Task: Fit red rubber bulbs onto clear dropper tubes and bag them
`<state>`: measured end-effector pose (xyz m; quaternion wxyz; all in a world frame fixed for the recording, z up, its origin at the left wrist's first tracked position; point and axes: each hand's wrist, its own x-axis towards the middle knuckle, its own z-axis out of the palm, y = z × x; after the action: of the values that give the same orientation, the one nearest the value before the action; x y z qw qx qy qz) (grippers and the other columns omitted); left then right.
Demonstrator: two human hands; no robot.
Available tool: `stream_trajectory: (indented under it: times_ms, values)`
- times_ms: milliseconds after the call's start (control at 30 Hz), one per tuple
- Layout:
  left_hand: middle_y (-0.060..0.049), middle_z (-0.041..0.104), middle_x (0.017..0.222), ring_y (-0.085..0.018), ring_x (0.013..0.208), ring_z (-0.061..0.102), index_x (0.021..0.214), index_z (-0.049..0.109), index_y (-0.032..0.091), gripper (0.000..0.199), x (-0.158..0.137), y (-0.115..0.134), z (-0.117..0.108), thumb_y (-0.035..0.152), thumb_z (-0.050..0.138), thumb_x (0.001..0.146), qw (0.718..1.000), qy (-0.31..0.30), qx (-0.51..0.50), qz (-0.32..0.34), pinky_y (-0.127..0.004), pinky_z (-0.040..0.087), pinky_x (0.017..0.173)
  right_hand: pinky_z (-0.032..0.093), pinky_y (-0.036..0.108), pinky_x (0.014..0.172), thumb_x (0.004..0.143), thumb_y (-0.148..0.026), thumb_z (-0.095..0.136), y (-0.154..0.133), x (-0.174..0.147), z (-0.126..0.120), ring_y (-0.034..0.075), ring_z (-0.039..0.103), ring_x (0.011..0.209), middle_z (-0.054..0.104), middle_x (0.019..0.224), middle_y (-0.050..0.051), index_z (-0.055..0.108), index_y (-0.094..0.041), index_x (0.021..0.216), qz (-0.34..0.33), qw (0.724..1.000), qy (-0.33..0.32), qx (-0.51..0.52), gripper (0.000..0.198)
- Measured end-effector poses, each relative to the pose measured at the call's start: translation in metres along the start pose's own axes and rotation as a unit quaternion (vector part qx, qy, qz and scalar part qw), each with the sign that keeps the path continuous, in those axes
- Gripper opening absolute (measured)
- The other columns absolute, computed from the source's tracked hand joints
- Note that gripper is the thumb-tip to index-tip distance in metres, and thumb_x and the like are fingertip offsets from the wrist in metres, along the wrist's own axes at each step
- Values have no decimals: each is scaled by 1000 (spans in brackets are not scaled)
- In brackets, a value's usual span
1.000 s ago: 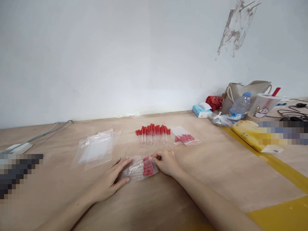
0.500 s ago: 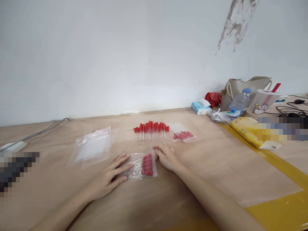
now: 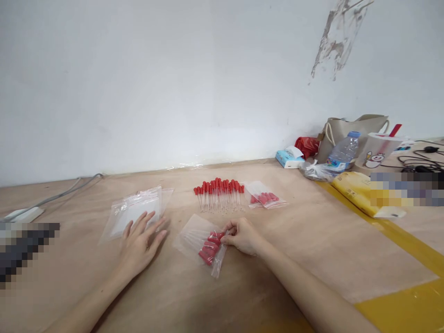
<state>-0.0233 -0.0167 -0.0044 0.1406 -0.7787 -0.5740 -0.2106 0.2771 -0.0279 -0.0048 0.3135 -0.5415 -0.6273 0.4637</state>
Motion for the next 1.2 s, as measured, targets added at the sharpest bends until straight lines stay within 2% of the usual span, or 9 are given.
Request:
stream_trajectory:
  times_ms: [100, 267, 400, 500, 633, 700, 867, 1033, 1200]
  values:
    - [-11, 41, 132, -28, 129, 24, 116, 54, 22, 39, 3, -15, 0, 38, 36, 86, 997, -29, 32, -70, -53, 15, 101, 37, 23, 52, 63, -40, 66, -5, -6, -6, 11, 49, 56, 56, 60, -2, 55, -16, 69, -10, 998, 2, 68, 27]
    - [-12, 33, 138, -27, 130, 21, 128, 41, 21, 50, 6, -34, 8, 46, 30, 86, 977, -144, 1, -157, -52, 19, 101, 43, 24, 54, 67, -50, 62, -7, -10, -21, 9, 51, 55, 53, 61, -5, 44, -19, 69, -20, 969, -26, 244, 36]
    - [-10, 33, 138, -25, 130, 23, 128, 42, 22, 49, 7, -35, 11, 45, 26, 87, 973, -162, 2, -164, -50, 18, 101, 46, 23, 54, 65, -42, 67, 0, -6, -42, 9, 53, 55, 53, 61, -5, 43, -19, 69, -31, 944, 72, 322, 33]
    - [-9, 34, 138, -25, 129, 24, 127, 44, 24, 46, 7, -33, 11, 41, 25, 89, 972, -161, 7, -170, -49, 19, 101, 48, 25, 56, 62, -42, 69, 10, 5, -63, 11, 57, 59, 57, 66, -3, 42, -21, 70, -70, 914, 188, 353, 35]
    - [-8, 36, 137, -24, 129, 25, 125, 45, 25, 44, 7, -35, 11, 38, 23, 90, 973, -157, 6, -169, -48, 20, 101, 49, 25, 52, 64, -50, 61, 28, 23, -90, 13, 58, 59, 57, 69, -3, 37, -24, 74, -107, 882, 380, 257, 37]
    - [-8, 36, 137, -24, 129, 25, 126, 45, 25, 44, 7, -35, 11, 37, 22, 90, 973, -159, 5, -170, -48, 20, 102, 48, 26, 49, 66, -50, 57, 38, 32, -100, 13, 57, 56, 56, 68, -3, 35, -24, 74, -96, 877, 421, 209, 36]
    - [-7, 36, 137, -23, 129, 25, 127, 44, 26, 45, 7, -34, 9, 38, 21, 90, 971, -167, 4, -173, -48, 20, 102, 46, 29, 48, 65, -44, 57, 55, 44, -106, 17, 56, 55, 58, 65, 1, 39, -23, 71, -62, 892, 434, 109, 28]
    - [-7, 37, 136, -23, 129, 26, 125, 46, 26, 44, 7, -34, 9, 41, 25, 89, 972, -161, 5, -173, -48, 21, 102, 42, 33, 62, 63, -35, 58, 55, 44, -100, 19, 54, 64, 58, 70, 4, 50, -18, 75, -53, 886, 460, -9, 23]
    - [-4, 41, 134, -24, 128, 28, 117, 54, 29, 39, 7, -30, 4, 35, 27, 89, 981, -123, 41, -144, -53, 18, 101, 33, 36, 79, 73, -30, 49, 39, 21, -84, 24, 49, 87, 60, 88, 9, 57, -17, 81, -97, 820, 496, -268, 18]
